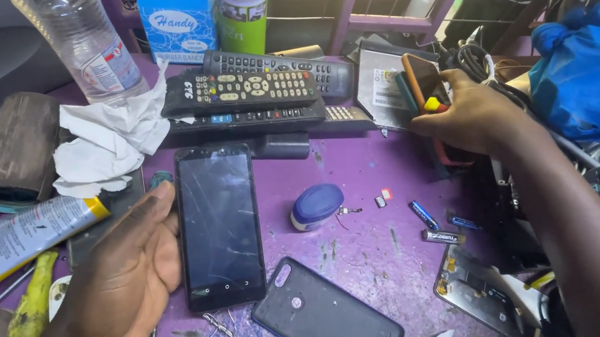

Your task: Disassembling a smartphone with a screwdriver and testing the screen functionality.

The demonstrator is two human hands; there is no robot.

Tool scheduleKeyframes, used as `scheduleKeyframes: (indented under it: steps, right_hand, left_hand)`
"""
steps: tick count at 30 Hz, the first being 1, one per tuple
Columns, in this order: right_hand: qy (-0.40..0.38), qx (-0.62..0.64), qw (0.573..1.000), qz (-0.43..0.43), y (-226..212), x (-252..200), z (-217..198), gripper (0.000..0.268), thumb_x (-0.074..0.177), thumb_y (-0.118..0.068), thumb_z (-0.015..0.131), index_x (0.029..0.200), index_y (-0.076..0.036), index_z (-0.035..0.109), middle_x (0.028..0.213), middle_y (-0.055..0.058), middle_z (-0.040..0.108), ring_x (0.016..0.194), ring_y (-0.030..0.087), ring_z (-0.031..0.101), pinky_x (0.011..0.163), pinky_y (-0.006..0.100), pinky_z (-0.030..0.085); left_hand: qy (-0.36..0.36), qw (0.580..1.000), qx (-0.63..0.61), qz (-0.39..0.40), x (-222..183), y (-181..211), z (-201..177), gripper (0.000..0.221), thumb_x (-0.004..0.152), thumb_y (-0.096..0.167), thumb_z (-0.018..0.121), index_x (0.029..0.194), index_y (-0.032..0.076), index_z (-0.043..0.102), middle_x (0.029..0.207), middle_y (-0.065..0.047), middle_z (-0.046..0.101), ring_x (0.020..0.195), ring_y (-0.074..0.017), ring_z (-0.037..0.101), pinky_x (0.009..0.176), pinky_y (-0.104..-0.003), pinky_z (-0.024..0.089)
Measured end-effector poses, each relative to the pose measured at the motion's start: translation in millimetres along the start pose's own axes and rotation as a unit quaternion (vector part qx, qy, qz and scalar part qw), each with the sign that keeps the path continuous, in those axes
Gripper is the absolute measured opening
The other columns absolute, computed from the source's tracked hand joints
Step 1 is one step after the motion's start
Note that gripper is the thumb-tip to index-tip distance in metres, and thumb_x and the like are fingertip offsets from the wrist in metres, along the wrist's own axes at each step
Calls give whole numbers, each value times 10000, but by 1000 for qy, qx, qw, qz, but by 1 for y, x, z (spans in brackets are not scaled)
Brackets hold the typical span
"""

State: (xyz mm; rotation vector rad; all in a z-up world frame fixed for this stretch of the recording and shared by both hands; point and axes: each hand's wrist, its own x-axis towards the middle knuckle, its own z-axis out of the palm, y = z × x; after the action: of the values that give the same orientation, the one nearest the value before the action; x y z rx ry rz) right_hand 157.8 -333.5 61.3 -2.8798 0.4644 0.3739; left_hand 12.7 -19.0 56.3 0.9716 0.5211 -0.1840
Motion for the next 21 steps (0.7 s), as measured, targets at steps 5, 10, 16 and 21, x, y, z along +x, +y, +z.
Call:
scheduleKeyframes:
  steps: [5, 10, 16, 21]
  right_hand:
    - [-3, 73, 997, 16, 9, 2, -4, 921, 772, -398, 656, 1634, -285, 350, 1444, 197, 576, 1286, 356, 557, 1018, 428, 432]
    - [-63, 275, 959, -27, 37, 21, 7, 643, 892, -236, 565, 1520, -192, 438, 498, 174, 485, 416, 238, 394, 444, 345, 233]
    - [-53, 289, 955, -46, 57, 30, 11, 149, 928, -180, 577, 1034, -84, 536, 502, 166, 500, 403, 233, 407, 436, 336, 268]
    - [-3, 242, 970, 6, 46, 16, 3, 246, 869, -241, 667, 1047, -71, 667, 664, 181, 619, 513, 272, 576, 470, 346, 415]
  left_hand:
    - [9, 1000, 1, -6, -4, 4, 6, 522, 1002, 224, 352, 1341, -86, 599, 1390, -287, 700, 1279, -395, 658, 1047, -569, 512]
    - [-19, 1000, -4, 11, 1, -1, -1, 530, 1005, 226, 354, 1329, -109, 607, 1372, -287, 705, 1259, -387, 657, 1031, -558, 517]
    - [0, 1000, -5, 3, 0, -2, 0, 499, 999, 216, 367, 1321, -83, 603, 1375, -266, 702, 1260, -373, 650, 1037, -568, 519]
    - [-1, 1000, -4, -3, -3, 0, 2, 529, 1000, 223, 354, 1350, -87, 602, 1371, -272, 697, 1257, -373, 645, 1040, -560, 509]
